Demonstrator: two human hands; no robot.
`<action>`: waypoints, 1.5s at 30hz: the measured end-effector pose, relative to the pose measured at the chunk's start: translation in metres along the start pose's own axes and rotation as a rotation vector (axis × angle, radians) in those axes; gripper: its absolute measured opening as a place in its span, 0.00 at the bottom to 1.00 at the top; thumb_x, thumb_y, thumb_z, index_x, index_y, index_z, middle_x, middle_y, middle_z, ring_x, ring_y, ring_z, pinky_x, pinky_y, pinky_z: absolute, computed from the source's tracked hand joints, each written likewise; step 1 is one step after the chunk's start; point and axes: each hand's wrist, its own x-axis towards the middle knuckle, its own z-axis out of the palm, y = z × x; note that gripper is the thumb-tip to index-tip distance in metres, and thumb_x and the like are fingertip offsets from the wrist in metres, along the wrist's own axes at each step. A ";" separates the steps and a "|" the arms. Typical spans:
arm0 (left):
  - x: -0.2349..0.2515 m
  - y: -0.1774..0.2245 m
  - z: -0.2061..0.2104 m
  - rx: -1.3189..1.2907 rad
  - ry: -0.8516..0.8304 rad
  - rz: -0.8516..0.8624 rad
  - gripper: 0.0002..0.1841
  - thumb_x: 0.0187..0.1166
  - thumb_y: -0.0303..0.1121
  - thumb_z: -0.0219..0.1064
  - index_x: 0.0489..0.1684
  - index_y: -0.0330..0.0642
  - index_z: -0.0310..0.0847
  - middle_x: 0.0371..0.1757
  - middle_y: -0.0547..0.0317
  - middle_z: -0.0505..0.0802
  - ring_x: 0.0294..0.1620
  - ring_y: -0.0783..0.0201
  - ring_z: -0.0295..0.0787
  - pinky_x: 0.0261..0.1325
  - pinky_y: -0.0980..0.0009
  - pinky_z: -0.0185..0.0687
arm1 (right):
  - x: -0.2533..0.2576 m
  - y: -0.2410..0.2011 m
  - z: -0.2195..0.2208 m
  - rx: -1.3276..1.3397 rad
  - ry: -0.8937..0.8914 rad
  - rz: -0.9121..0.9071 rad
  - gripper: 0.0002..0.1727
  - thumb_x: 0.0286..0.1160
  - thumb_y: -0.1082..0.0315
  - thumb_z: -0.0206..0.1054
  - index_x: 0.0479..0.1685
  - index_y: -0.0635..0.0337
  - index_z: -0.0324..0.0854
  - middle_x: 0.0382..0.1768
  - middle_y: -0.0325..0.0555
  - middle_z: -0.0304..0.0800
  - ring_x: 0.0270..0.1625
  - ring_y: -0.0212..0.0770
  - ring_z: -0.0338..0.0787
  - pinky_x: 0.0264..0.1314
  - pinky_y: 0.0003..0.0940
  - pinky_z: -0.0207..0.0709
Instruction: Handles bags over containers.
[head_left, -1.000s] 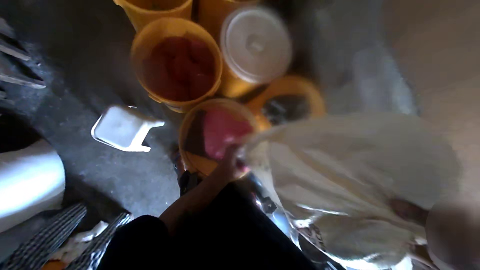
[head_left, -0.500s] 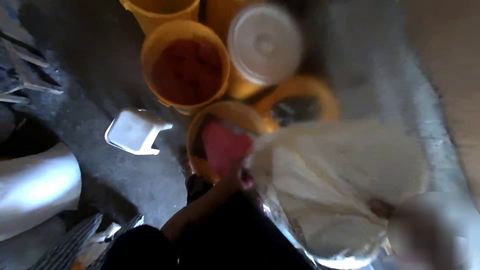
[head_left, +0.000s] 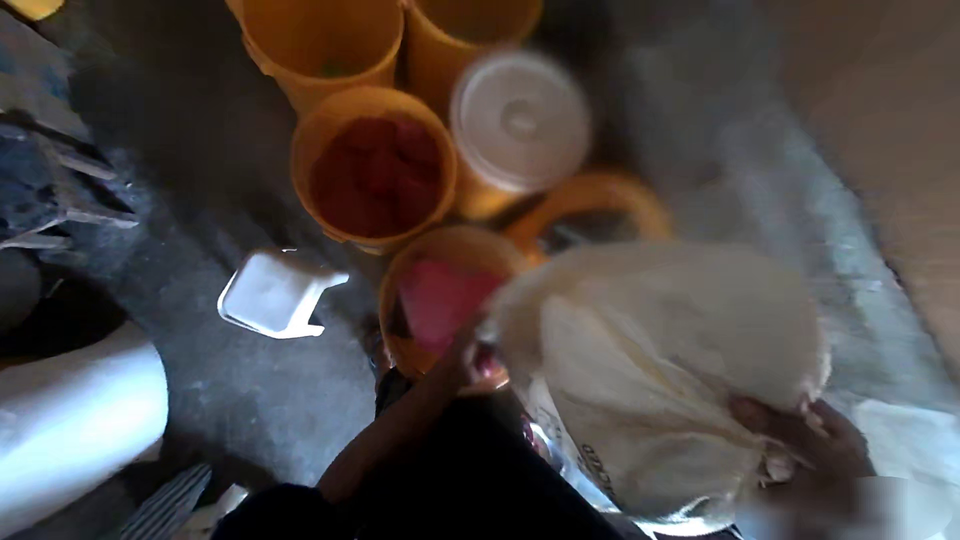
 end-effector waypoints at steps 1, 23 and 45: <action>-0.003 0.002 -0.003 0.026 0.018 -0.017 0.23 0.91 0.57 0.49 0.45 0.47 0.78 0.24 0.60 0.83 0.20 0.67 0.80 0.22 0.71 0.79 | -0.004 0.000 0.004 0.032 0.038 -0.005 0.18 0.62 0.76 0.67 0.46 0.40 0.85 0.34 0.17 0.95 0.36 0.17 0.91 0.40 0.17 0.88; 0.011 0.253 -0.049 0.258 0.040 0.128 0.28 0.85 0.66 0.52 0.40 0.48 0.79 0.27 0.61 0.84 0.27 0.65 0.83 0.32 0.66 0.85 | 0.080 -0.024 0.217 0.558 0.048 -0.222 0.13 0.68 0.79 0.59 0.42 0.53 0.85 0.30 0.31 0.95 0.32 0.25 0.93 0.40 0.22 0.90; 0.074 0.493 -0.044 1.728 0.287 0.491 0.30 0.85 0.42 0.65 0.82 0.32 0.70 0.78 0.32 0.80 0.81 0.37 0.73 0.84 0.39 0.64 | 0.172 0.035 0.356 0.182 0.024 0.041 0.19 0.46 0.71 0.80 0.42 0.40 0.89 0.37 0.21 0.95 0.37 0.21 0.92 0.41 0.22 0.89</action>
